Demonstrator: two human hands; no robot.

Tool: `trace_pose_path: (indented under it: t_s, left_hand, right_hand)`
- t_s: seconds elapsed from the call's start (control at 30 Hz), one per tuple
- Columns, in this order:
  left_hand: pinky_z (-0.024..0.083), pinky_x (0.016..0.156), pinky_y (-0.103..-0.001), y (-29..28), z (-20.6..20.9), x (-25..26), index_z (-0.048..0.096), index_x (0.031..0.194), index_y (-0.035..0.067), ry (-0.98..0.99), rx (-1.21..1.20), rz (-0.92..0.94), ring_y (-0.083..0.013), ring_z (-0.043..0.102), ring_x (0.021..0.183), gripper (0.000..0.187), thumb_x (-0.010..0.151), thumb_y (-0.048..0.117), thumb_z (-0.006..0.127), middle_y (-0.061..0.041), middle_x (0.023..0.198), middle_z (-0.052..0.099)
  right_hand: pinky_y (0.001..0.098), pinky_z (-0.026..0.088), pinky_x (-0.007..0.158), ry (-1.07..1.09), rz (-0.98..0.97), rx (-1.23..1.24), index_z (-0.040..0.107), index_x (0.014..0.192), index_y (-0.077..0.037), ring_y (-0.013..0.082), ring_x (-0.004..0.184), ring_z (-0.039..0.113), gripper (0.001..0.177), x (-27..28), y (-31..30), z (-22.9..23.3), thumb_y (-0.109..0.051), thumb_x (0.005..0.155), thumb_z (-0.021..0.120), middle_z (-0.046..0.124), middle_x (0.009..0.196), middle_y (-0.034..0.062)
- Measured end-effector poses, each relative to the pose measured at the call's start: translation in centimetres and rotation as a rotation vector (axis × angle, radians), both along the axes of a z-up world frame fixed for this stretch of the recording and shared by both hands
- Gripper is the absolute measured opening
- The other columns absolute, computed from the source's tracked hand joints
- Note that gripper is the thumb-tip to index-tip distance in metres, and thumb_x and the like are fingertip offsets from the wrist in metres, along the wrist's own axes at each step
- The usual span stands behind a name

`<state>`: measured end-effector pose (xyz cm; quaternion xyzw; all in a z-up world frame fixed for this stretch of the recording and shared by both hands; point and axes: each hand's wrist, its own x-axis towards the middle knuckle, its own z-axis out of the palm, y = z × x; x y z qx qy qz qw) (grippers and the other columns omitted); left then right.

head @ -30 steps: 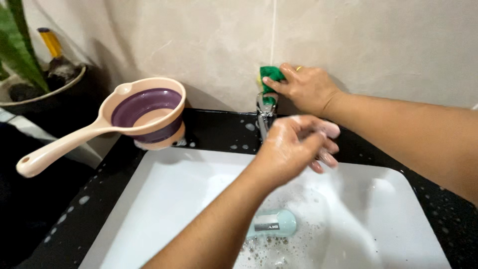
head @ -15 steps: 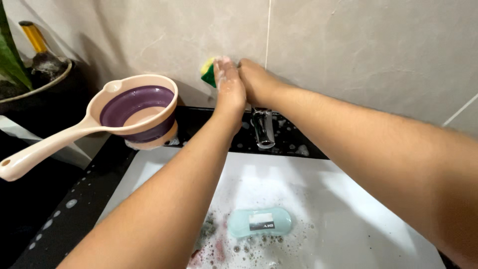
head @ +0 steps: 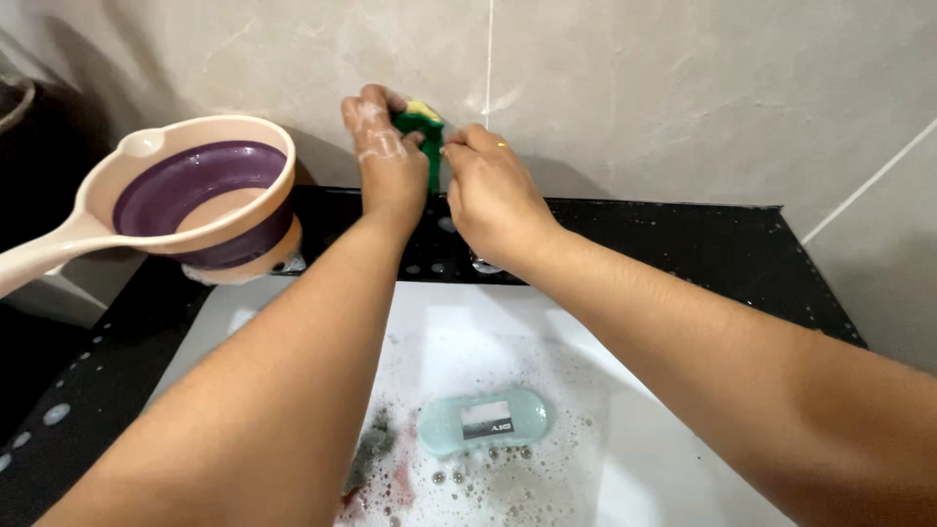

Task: The person cleans a bathroom sink and the surrounding counter using a sponge, a brush, and cloths, eventually rinsing the area with water from a small basin and the faucet.

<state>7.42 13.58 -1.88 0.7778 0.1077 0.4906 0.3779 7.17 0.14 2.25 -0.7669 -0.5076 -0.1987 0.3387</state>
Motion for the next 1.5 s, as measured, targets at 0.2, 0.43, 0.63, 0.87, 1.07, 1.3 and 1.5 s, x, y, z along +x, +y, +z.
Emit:
trace_pose_path:
  t_s: [0.2,0.43,0.63,0.87,1.07,1.3,1.5]
  left_hand:
    - [0.044,0.07,-0.033,1.2,0.4,1.2,0.039,0.088,0.003,-0.142,-0.305,0.335,-0.0252,0.047,0.084,0.032,0.064,-0.016,0.046,-0.011,0.094,0.038]
    - [0.042,0.079,-0.032,4.4,3.2,1.3,0.043,0.092,0.005,-0.233,0.096,0.284,-0.0212,0.05,0.089,0.033,0.067,-0.015,0.052,-0.011,0.095,0.04]
    - [0.042,0.072,-0.029,5.7,4.2,-0.7,0.045,0.09,0.003,-0.088,0.011,0.194,-0.019,0.049,0.08,0.03,0.065,-0.01,0.056,-0.01,0.091,0.042]
    - [0.049,0.067,-0.031,7.4,4.7,-3.4,0.061,0.097,0.003,0.137,-0.55,-0.274,-0.0223,0.06,0.08,0.029,0.072,0.012,0.048,-0.016,0.09,0.064]
    - [0.044,0.068,-0.043,13.5,7.3,-17.4,0.061,0.093,0.008,0.635,0.404,0.785,-0.0265,0.054,0.086,0.038,0.067,0.035,0.07,-0.012,0.09,0.058]
    - [0.038,0.035,-0.027,8.4,7.7,-27.4,0.046,0.07,-0.001,0.71,-0.387,0.315,-0.0142,0.046,0.039,0.041,0.069,0.034,0.068,-0.006,0.048,0.048]
    - [0.025,0.031,-0.028,8.0,8.7,-32.9,0.048,0.047,0.0,0.805,-0.488,0.258,-0.0127,0.034,0.033,0.046,0.07,0.034,0.068,-0.006,0.039,0.04]
  right_hand:
    - [0.0402,0.037,0.087,0.019,-0.12,-0.097,0.053,0.095,0.006,0.0349,0.1,0.047,0.023,-0.4,-0.8,-0.1,-0.011,0.084,0.043,0.053,0.1,0.0201]
    - [0.04,0.035,0.091,-0.008,-0.116,-0.057,0.05,0.104,0.008,0.0356,0.107,0.043,0.029,-0.9,-0.2,-0.6,-0.011,0.084,0.043,0.05,0.11,0.0221]
    - [0.048,0.029,0.097,-0.237,-0.206,-0.239,0.051,0.101,0.002,0.0331,0.1,0.048,0.029,-1.8,0.6,1.0,-0.011,0.076,0.052,0.052,0.097,0.0177]
    - [0.0384,0.048,0.077,0.914,0.105,0.133,0.033,0.108,-0.01,0.029,0.097,0.051,0.046,-0.2,10.6,0.9,-0.025,0.072,0.059,0.047,0.105,0.0112]
    - [0.0422,0.037,0.093,0.154,-0.003,-0.739,0.036,0.129,-0.011,0.0352,0.113,0.043,0.053,2.4,13.3,-3.7,-0.033,0.083,0.051,0.045,0.122,0.0167]
    - [0.0412,0.034,0.096,0.085,-0.27,-0.548,0.053,0.113,-0.011,0.032,0.118,0.037,0.036,-3.8,13.6,-6.2,-0.034,0.087,0.044,0.044,0.123,0.0128]
    - [0.0459,0.035,0.086,-0.131,-0.096,-0.365,0.048,0.118,-0.02,0.0359,0.109,0.036,0.04,-3.5,14.6,-6.3,-0.035,0.082,0.044,0.042,0.117,0.0154]
